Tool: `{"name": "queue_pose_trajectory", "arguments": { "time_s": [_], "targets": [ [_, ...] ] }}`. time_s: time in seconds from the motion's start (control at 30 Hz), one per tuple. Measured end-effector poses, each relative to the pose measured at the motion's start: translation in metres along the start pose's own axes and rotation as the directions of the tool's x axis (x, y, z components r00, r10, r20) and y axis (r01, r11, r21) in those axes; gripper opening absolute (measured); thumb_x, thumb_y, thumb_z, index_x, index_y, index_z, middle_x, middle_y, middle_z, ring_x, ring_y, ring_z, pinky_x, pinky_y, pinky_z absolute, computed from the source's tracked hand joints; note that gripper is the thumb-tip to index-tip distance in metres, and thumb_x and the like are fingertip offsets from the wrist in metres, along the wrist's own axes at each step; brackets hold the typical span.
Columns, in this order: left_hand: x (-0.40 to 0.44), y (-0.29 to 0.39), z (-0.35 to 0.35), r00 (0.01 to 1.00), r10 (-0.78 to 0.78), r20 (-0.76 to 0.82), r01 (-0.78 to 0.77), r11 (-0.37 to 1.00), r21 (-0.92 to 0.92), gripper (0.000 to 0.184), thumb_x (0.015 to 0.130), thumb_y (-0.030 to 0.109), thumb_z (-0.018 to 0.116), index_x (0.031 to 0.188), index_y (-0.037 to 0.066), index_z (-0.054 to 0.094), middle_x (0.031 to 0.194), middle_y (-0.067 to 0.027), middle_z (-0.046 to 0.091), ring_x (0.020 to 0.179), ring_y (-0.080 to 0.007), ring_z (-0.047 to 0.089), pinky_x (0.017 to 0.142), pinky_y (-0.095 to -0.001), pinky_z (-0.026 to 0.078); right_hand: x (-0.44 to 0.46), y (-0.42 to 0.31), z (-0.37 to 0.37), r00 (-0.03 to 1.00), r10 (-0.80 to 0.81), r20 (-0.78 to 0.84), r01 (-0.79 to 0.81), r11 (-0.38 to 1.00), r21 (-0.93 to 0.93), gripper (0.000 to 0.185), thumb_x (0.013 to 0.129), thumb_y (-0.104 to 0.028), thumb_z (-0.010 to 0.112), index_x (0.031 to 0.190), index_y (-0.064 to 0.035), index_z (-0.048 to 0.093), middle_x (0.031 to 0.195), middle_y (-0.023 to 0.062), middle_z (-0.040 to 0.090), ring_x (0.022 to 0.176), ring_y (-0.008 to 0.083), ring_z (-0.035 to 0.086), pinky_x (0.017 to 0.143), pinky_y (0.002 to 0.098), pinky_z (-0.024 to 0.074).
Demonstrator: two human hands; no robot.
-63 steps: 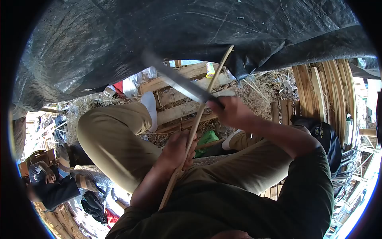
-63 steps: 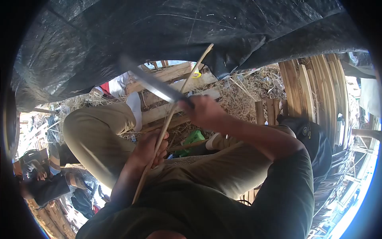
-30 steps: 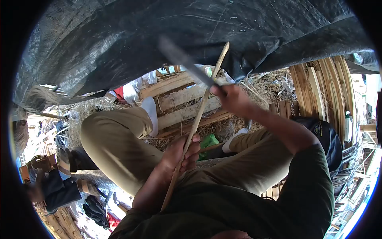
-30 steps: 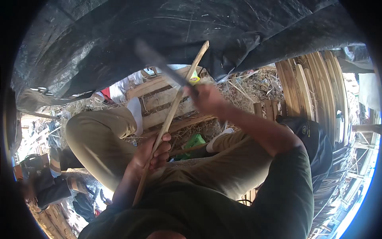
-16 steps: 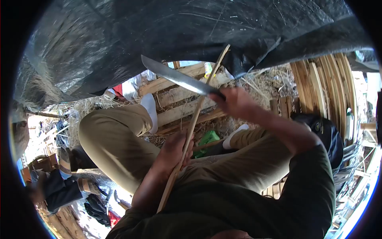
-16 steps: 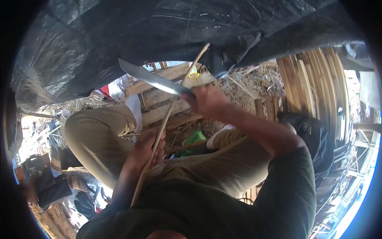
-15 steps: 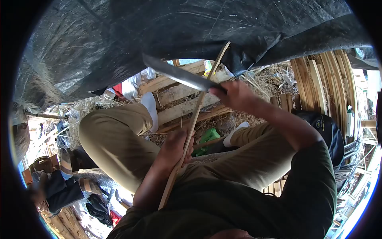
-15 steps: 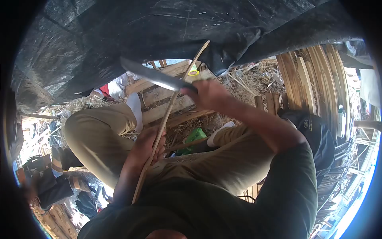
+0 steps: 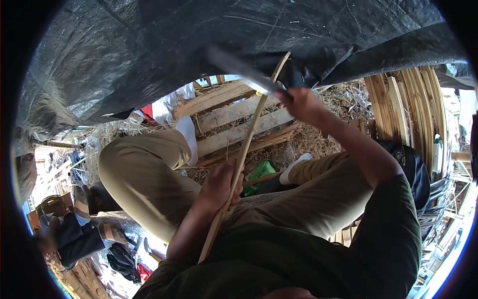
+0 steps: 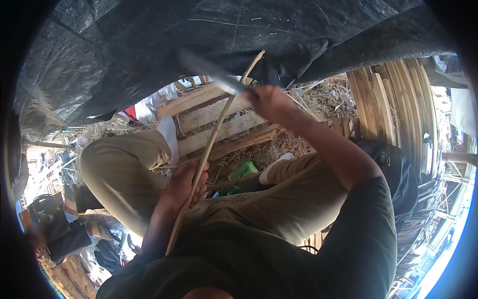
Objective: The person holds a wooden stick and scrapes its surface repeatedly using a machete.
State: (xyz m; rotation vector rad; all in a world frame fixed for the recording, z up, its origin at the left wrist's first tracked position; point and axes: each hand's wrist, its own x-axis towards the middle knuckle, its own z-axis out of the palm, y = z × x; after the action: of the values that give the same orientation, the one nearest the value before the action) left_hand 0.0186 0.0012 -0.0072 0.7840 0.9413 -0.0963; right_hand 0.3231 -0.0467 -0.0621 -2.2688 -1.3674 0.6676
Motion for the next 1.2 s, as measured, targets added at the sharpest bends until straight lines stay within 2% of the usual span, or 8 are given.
{"name": "queue_pose_trajectory", "arguments": {
  "time_s": [0.17,0.33,0.47,0.5,0.77,0.87,1.07,1.2],
  "targets": [
    [-0.002,0.004,-0.002,0.988,-0.151,0.041,0.154,0.981,-0.118,0.02,0.1,0.033,0.049,0.092,0.015,0.052,0.051,0.0041,0.036,0.036,-0.0083,0.034,0.033,-0.0256,0.028,-0.045,-0.02,0.044,0.861,-0.45,-0.239,0.443,0.893,-0.085,0.049,0.102,-0.043,0.055,0.075,-0.0027,0.061,0.06,0.0144,0.061,0.051,0.0302,0.062,0.048,0.0437,0.0463],
    [-0.001,0.002,-0.002,0.996,-0.093,0.018,0.094,0.991,-0.094,0.017,0.1,0.031,0.049,0.091,0.017,0.053,0.051,0.0053,0.034,0.037,-0.0068,0.033,0.034,-0.0234,0.026,-0.001,-0.012,0.0,0.993,0.048,0.109,-0.049,0.999,0.008,0.049,0.103,-0.045,0.052,0.08,-0.0031,0.064,0.054,0.0121,0.057,0.046,0.0265,0.06,0.043,0.0422,0.0426],
    [-0.005,0.01,0.002,0.992,-0.116,0.049,0.122,0.982,-0.145,0.016,0.1,0.03,0.05,0.091,0.016,0.053,0.052,0.0056,0.035,0.037,-0.0066,0.033,0.034,-0.023,0.027,-0.033,-0.036,0.013,0.996,0.019,0.092,-0.027,0.996,0.081,0.046,0.103,-0.04,0.054,0.083,-0.0002,0.065,0.055,0.0137,0.059,0.047,0.0274,0.062,0.043,0.0407,0.0439],
    [-0.006,0.01,0.003,0.992,-0.112,0.058,0.12,0.98,-0.16,0.016,0.1,0.03,0.05,0.091,0.016,0.053,0.052,0.0057,0.035,0.037,-0.0066,0.033,0.034,-0.023,0.027,-0.048,-0.043,0.031,0.922,-0.346,-0.174,0.373,0.913,0.163,0.043,0.102,-0.038,0.057,0.082,0.0,0.064,0.057,0.0142,0.06,0.047,0.0273,0.061,0.044,0.0409,0.0438],
    [-0.009,0.012,0.006,0.994,-0.1,0.04,0.104,0.986,-0.128,0.017,0.1,0.031,0.049,0.092,0.016,0.053,0.051,0.0061,0.034,0.036,-0.0068,0.032,0.033,-0.0237,0.026,-0.014,-0.024,-0.008,0.991,0.095,0.096,-0.106,0.987,0.123,0.045,0.103,-0.038,0.056,0.081,-0.0003,0.065,0.055,0.0119,0.057,0.042,0.0218,0.051,0.043,0.0394,0.0416],
    [-0.013,0.012,0.003,0.99,-0.124,0.072,0.135,0.975,-0.179,0.018,0.1,0.031,0.048,0.093,0.016,0.052,0.051,0.0058,0.035,0.036,-0.0069,0.032,0.032,-0.0239,0.025,-0.052,-0.041,0.028,0.927,-0.347,-0.146,0.363,0.926,0.101,0.041,0.103,-0.037,0.055,0.086,-0.001,0.065,0.059,0.0146,0.058,0.048,0.0228,0.057,0.047,0.0401,0.0436],
    [-0.009,0.006,-0.001,0.995,-0.03,0.1,0.043,0.99,-0.132,0.023,0.103,0.029,0.042,0.098,0.009,0.052,0.055,0.0027,0.038,0.037,-0.0098,0.036,0.033,-0.0271,0.031,-0.004,-0.007,-0.009,1.0,-0.016,-0.021,0.017,0.999,0.045,0.038,0.103,-0.035,0.056,0.088,-0.0013,0.064,0.059,0.0151,0.058,0.051,0.0203,0.059,0.048,0.0403,0.0447],
    [-0.013,0.007,0.002,0.995,-0.033,0.092,0.044,0.992,-0.117,0.023,0.103,0.029,0.042,0.099,0.008,0.052,0.055,0.0023,0.038,0.037,-0.0097,0.036,0.033,-0.0273,0.031,-0.045,-0.037,0.013,0.948,-0.314,0.057,0.319,0.942,-0.103,0.044,0.103,-0.04,0.052,0.089,-0.0015,0.067,0.059,0.012,0.061,0.053,0.0225,0.065,0.048,0.0376,0.0492]
  ]
}}
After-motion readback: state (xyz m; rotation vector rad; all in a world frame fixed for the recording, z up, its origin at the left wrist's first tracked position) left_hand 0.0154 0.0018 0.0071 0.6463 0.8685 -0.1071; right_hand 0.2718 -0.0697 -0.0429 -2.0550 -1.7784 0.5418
